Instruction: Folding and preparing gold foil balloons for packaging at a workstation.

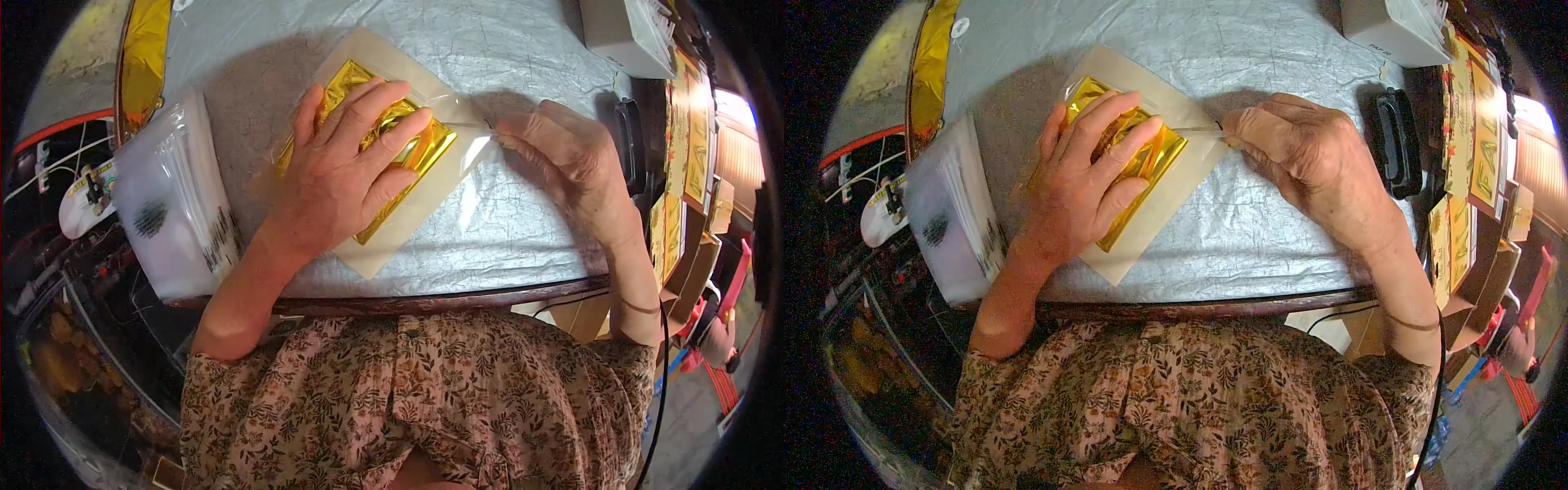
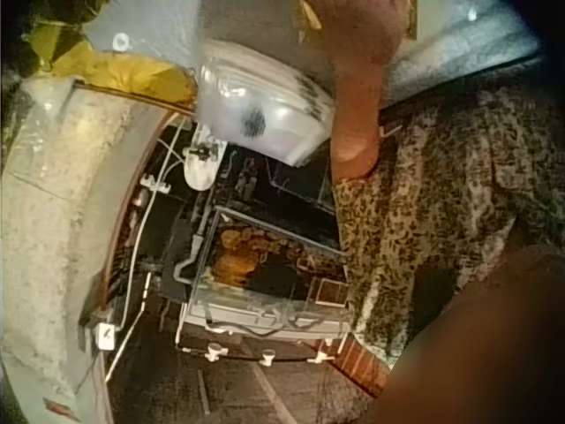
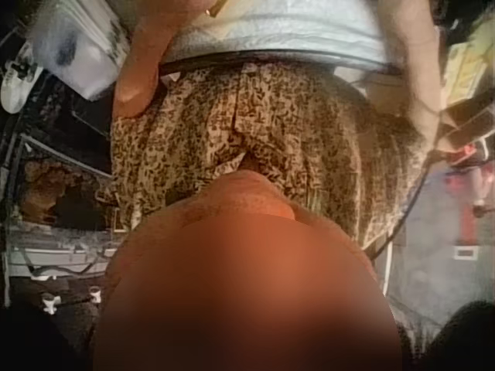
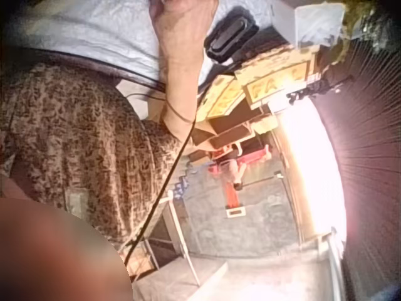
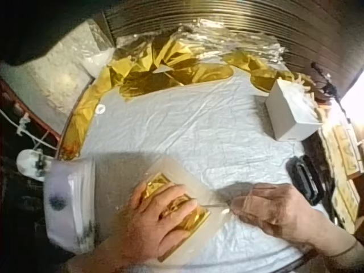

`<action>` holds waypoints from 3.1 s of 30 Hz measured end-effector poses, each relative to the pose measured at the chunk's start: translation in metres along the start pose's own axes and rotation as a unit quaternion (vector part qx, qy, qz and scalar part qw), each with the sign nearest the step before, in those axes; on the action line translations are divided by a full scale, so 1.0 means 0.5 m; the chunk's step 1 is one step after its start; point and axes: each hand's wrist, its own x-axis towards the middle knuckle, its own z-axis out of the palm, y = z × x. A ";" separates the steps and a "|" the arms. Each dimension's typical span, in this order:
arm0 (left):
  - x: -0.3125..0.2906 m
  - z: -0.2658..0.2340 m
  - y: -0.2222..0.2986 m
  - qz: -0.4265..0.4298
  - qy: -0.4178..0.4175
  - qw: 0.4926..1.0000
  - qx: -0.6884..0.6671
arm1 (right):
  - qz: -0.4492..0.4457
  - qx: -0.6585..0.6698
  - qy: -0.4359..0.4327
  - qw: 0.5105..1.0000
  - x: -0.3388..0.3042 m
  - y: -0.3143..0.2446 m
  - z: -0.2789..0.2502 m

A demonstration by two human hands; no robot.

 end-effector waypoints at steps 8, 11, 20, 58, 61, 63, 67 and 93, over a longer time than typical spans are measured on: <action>-0.005 0.010 -0.004 0.013 0.029 0.999 0.004 | 0.028 -0.054 -0.031 0.998 -0.021 0.002 -0.015; -0.006 0.008 -0.001 0.012 0.000 1.000 0.009 | 0.011 -0.092 -0.026 0.995 -0.018 -0.006 -0.017; -0.014 0.018 -0.006 0.004 0.050 0.999 0.005 | 0.128 -0.296 0.100 0.941 -0.070 -0.059 -0.064; -0.008 0.008 -0.004 -0.034 0.026 0.998 -0.045 | 0.023 -0.134 -0.044 0.990 -0.045 -0.070 0.107; -0.009 0.005 -0.001 -0.044 0.042 0.997 -0.047 | 0.028 -0.130 -0.046 0.990 -0.047 -0.073 0.110; -0.008 0.006 -0.006 -0.053 0.063 0.995 -0.059 | 0.027 -0.131 -0.046 0.990 -0.048 -0.072 0.111; -0.011 0.001 -0.002 -0.064 0.059 0.996 -0.037 | 0.019 -0.133 -0.046 0.990 -0.047 -0.075 0.107; -0.018 0.015 -0.007 -0.052 0.075 0.996 -0.014 | -0.034 -0.259 -0.032 0.965 -0.003 -0.080 0.126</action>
